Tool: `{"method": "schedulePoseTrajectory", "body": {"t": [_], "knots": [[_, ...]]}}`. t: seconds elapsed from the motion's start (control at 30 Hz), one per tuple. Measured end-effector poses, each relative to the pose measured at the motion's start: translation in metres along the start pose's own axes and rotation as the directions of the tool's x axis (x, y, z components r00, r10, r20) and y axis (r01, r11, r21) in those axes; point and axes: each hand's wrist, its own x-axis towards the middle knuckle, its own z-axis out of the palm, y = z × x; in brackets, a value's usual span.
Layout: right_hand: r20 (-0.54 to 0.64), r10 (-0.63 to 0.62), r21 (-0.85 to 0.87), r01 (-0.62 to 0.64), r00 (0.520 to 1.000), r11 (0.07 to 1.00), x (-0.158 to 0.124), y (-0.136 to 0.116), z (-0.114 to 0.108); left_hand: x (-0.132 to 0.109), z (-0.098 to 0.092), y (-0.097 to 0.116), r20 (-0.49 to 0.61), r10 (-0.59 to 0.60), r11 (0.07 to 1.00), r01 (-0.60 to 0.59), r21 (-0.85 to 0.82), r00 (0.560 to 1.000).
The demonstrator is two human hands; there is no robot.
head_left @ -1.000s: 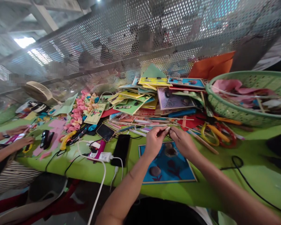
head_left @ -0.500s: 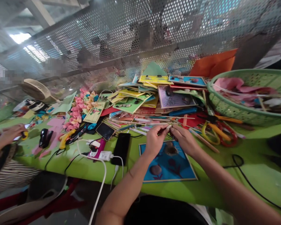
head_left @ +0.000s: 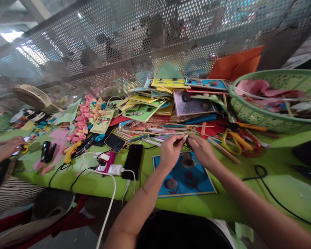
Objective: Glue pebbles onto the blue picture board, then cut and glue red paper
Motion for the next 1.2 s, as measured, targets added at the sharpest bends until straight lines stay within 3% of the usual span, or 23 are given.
{"method": "schedulePoseTrajectory", "body": {"t": [0.33, 0.63, 0.77, 0.87, 1.0, 1.2], "knots": [[0.102, -0.047, 0.098, 0.037, 0.994, 0.994, -0.003, 0.0, -0.002, 0.003, -0.004, 0.005, 0.053, -0.174, 0.956, 0.182, -0.229, 0.983], [0.064, 0.016, 0.035, -0.019, 0.998, 0.999, 0.0, -0.004, -0.003, 0.001, -0.004, 0.004, 0.015, 0.0, 1.0, 0.0, 0.005, 1.0], [0.01, 0.05, 0.046, -0.05, 0.999, 0.998, -0.001, -0.004, -0.002, 0.0, -0.003, 0.006, -0.005, 0.021, 1.0, -0.021, 0.022, 1.0], [-0.005, 0.061, 0.084, -0.06, 0.998, 0.995, -0.001, -0.005, -0.002, 0.0, -0.002, 0.006, 0.006, -0.094, 0.99, 0.094, -0.107, 0.996], [0.028, 0.055, 0.168, -0.059, 0.998, 0.984, -0.001, -0.009, -0.005, 0.003, -0.001, 0.008, 0.084, -0.284, 0.879, 0.295, -0.374, 0.955], [0.079, 0.035, 0.272, -0.055, 0.996, 0.961, -0.002, -0.015, -0.007, 0.006, -0.003, 0.014, 0.147, -0.376, 0.753, 0.395, -0.526, 0.915]]}}
